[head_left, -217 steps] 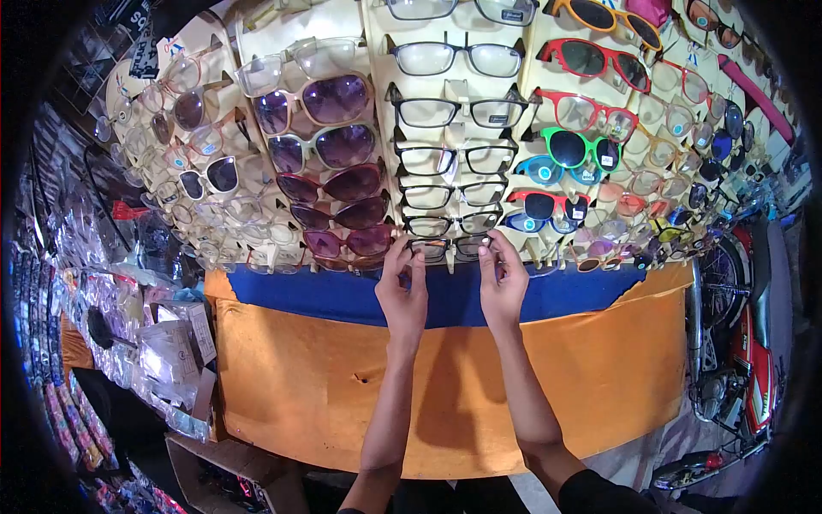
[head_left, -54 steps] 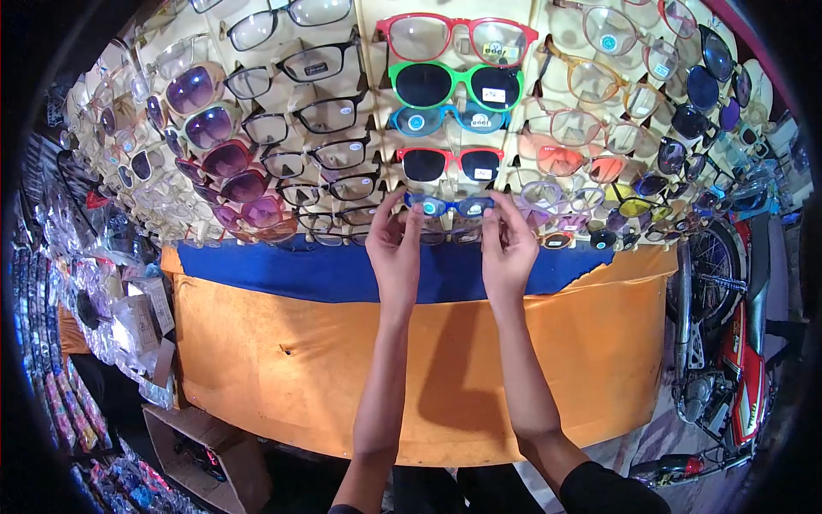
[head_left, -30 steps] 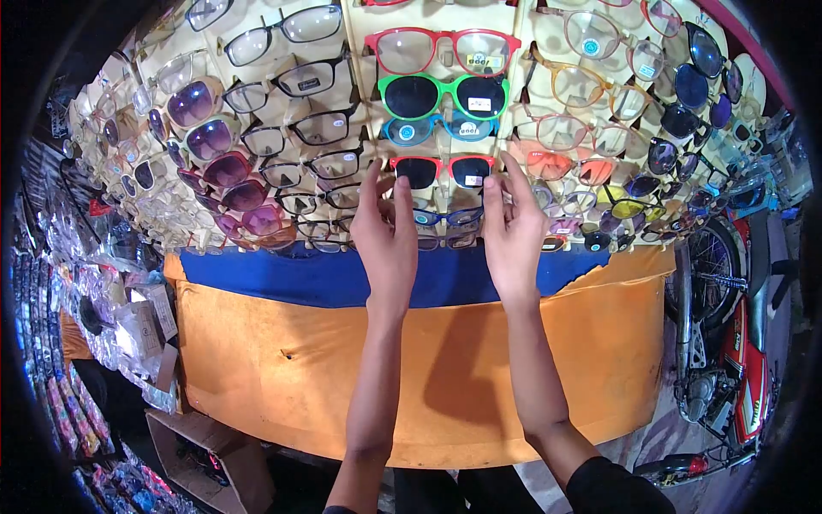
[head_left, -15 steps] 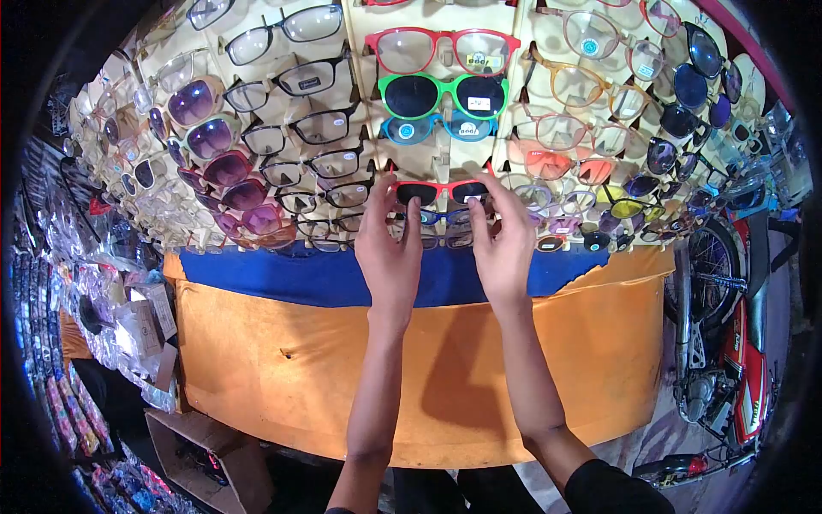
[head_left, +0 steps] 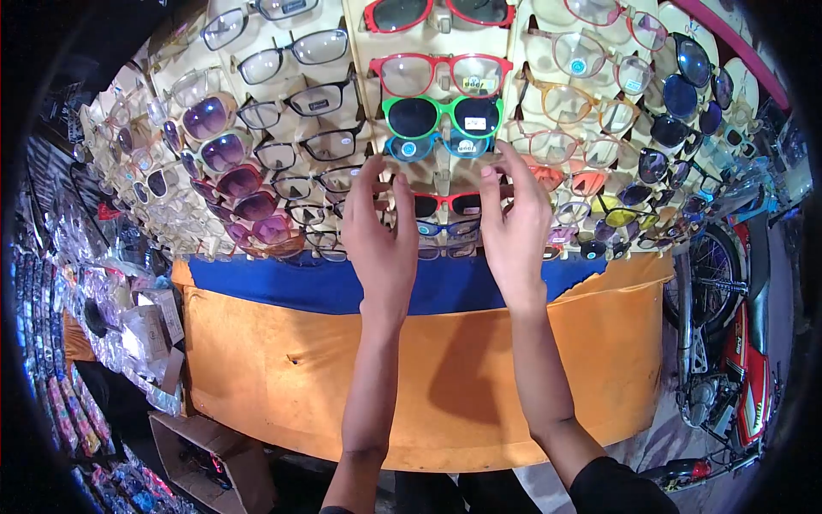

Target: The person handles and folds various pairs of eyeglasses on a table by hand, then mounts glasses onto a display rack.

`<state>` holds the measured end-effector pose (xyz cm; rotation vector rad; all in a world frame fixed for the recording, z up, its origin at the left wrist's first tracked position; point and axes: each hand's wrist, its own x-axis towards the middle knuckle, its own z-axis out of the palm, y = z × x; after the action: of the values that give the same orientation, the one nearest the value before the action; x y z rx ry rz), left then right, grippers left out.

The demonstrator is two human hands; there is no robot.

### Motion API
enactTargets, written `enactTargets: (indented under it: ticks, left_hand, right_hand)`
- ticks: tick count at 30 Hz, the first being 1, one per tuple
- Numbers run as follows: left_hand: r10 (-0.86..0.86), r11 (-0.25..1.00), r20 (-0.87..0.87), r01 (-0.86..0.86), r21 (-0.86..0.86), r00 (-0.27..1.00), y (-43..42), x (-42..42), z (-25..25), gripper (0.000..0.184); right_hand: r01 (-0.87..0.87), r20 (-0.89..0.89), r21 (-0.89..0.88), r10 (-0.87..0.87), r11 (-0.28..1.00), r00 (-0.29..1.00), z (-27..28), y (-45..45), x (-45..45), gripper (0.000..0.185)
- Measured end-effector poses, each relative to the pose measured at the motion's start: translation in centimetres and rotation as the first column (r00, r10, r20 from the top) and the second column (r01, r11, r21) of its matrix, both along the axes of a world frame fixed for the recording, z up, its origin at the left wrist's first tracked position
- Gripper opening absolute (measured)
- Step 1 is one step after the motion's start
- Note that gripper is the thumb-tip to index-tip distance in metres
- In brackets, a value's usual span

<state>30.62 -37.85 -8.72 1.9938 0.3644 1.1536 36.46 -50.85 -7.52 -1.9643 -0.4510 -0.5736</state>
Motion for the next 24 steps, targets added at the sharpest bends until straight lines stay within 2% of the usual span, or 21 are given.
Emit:
enactTargets:
  ticks: [2,4,6,8,9,11,15,17,20,21,24]
  left_hand:
    - [-0.017,1.000,-0.005,0.017,-0.015,1.000,0.0,0.7,0.7,0.033]
    - [-0.113,0.973,-0.170,0.075,-0.216,0.979,0.0,1.1,1.5,0.036]
    - [-0.113,0.977,-0.124,0.087,-0.195,0.986,-0.2,1.6,1.7,0.039]
    - [-0.137,0.978,-0.189,0.103,-0.181,0.972,-0.2,1.5,1.9,0.043]
    - [-0.138,0.978,-0.192,0.102,-0.183,0.972,0.0,1.7,1.5,0.043]
    - [-0.165,0.963,-0.071,0.145,-0.227,0.984,0.3,2.2,0.6,0.046]
    - [-0.160,0.933,-0.020,0.145,-0.328,0.987,0.2,2.1,0.7,0.047]
    - [-0.218,0.900,-0.041,0.184,-0.395,0.975,0.2,1.6,0.8,0.047]
    - [-0.202,0.923,-0.072,0.165,-0.347,0.977,-0.4,0.4,1.4,0.046]
    - [-0.190,0.935,-0.129,0.139,-0.326,0.973,-0.5,-0.2,1.8,0.045]
    - [-0.172,0.942,-0.065,0.144,-0.304,0.983,-0.8,-0.4,0.4,0.044]
  right_hand:
    - [-0.033,-0.103,-0.030,0.030,0.999,0.994,1.0,0.3,0.3,0.032]
    - [-0.051,-0.116,-0.030,0.047,0.998,0.992,0.7,0.8,0.7,0.035]
    - [-0.058,-0.107,-0.061,0.051,0.997,0.993,0.7,1.2,0.9,0.036]
    - [-0.069,-0.080,-0.045,0.065,0.997,0.995,0.2,1.4,1.6,0.036]
    - [-0.094,-0.130,-0.018,0.091,0.995,0.987,0.2,1.5,1.8,0.036]
    - [-0.155,-0.217,0.093,0.172,0.983,0.961,0.5,1.5,1.5,0.036]
    - [-0.144,-0.231,0.191,0.187,0.971,0.955,0.0,1.2,1.4,0.037]
    - [-0.151,-0.170,0.265,0.201,0.952,0.965,-0.4,0.9,1.1,0.038]
    - [-0.186,-0.159,0.236,0.226,0.954,0.961,-0.6,0.4,0.4,0.037]
    - [-0.175,-0.181,0.237,0.220,0.956,0.959,-0.5,0.4,0.0,0.036]
    - [-0.152,-0.210,0.184,0.190,0.971,0.959,-1.3,0.1,-0.4,0.036]
